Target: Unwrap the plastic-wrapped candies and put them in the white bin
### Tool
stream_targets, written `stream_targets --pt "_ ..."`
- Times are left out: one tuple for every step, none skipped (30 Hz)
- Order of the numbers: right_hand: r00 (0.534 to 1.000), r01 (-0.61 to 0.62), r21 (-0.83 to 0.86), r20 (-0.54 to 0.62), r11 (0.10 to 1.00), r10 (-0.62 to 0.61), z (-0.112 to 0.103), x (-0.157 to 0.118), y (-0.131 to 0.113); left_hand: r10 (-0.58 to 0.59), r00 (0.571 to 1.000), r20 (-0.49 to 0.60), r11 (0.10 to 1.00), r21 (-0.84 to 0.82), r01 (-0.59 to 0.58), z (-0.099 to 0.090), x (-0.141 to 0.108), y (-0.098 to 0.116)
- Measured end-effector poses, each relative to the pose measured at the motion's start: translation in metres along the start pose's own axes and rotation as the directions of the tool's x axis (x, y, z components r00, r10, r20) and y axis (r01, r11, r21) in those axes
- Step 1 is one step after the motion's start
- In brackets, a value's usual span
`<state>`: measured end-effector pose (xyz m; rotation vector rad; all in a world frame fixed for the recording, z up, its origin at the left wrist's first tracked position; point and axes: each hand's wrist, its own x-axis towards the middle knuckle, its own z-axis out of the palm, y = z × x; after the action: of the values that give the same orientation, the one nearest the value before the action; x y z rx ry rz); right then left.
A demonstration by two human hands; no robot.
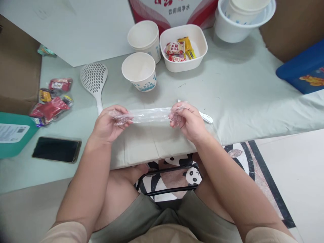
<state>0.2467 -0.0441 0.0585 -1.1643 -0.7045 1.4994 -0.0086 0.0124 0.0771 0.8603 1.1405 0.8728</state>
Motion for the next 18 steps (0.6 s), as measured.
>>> stream_targets --pt "1.0 0.009 -0.016 0.006 1.0 -0.008 -0.001 0.0 0.0 0.017 1.0 -0.012 1.0 -0.017 -0.018 0.0 0.002 -0.001" --pt "1.0 0.021 -0.043 0.012 0.999 -0.02 -0.001 -0.001 0.0 0.04 0.999 -0.033 0.999 -0.028 -0.041 0.0 0.003 -0.002" --pt "0.999 0.04 -0.083 0.015 0.996 -0.039 -0.001 -0.001 0.001 0.066 0.996 -0.061 0.997 -0.028 -0.067 0.0 0.005 -0.003" --pt "0.998 0.061 -0.138 0.013 0.988 -0.06 -0.001 -0.002 0.002 0.092 0.992 -0.09 0.996 -0.015 -0.093 0.001 0.005 -0.004" --pt "0.997 0.08 -0.207 0.005 0.975 -0.081 -0.001 -0.003 0.003 0.115 0.987 -0.114 0.993 0.007 -0.115 0.001 0.006 -0.006" --pt "0.995 0.093 -0.283 0.0 0.955 -0.097 -0.001 -0.004 0.004 0.135 0.982 -0.13 0.991 0.03 -0.132 0.001 0.006 -0.008" --pt "0.995 0.097 -0.359 -0.002 0.928 -0.104 0.0 -0.005 0.005 0.146 0.98 -0.136 0.989 0.052 -0.14 0.001 0.006 -0.009" --pt "0.994 0.094 -0.429 -0.004 0.898 -0.106 0.0 -0.005 0.006 0.148 0.98 -0.135 0.988 0.071 -0.139 0.001 0.006 -0.01" --pt "0.995 0.084 -0.482 -0.011 0.872 -0.102 0.0 -0.006 0.007 0.147 0.98 -0.135 0.987 0.088 -0.135 0.002 0.006 -0.011" --pt "0.996 0.068 -0.507 -0.018 0.859 -0.09 0.0 -0.006 0.007 0.149 0.979 -0.141 0.986 0.099 -0.136 0.002 0.006 -0.012" --pt "0.998 0.051 -0.503 -0.015 0.863 -0.067 -0.001 -0.006 0.008 0.155 0.977 -0.149 0.984 0.105 -0.14 0.002 0.005 -0.011" --pt "1.0 0.028 -0.48 0.008 0.877 -0.027 -0.002 -0.006 0.008 0.162 0.974 -0.156 0.983 0.106 -0.147 0.002 0.005 -0.011" --pt "0.998 -0.002 -0.446 0.054 0.895 0.029 -0.003 -0.006 0.007 0.167 0.973 -0.161 0.983 0.098 -0.153 0.002 0.004 -0.01" --pt "0.987 -0.039 -0.408 0.126 0.912 0.098 -0.004 -0.006 0.007 0.167 0.973 -0.158 0.984 0.081 -0.156 0.002 0.003 -0.008" --pt "0.964 -0.079 -0.372 0.207 0.925 0.166 -0.006 -0.006 0.006 0.159 0.977 -0.143 0.987 0.058 -0.152 0.001 0.002 -0.006" --pt "0.935 -0.119 -0.338 0.279 0.934 0.22 -0.007 -0.007 0.006 0.144 0.983 -0.115 0.989 0.032 -0.141 0.001 0.001 -0.005" --pt "0.909 -0.158 -0.303 0.328 0.94 0.258 -0.007 -0.007 0.005 0.128 0.988 -0.08 0.992 0.009 -0.128 0.001 -0.001 -0.003" --pt "0.887 -0.195 -0.265 0.364 0.944 0.285 -0.007 -0.007 0.004 0.115 0.992 -0.044 0.993 -0.008 -0.116 0.001 -0.003 -0.001"
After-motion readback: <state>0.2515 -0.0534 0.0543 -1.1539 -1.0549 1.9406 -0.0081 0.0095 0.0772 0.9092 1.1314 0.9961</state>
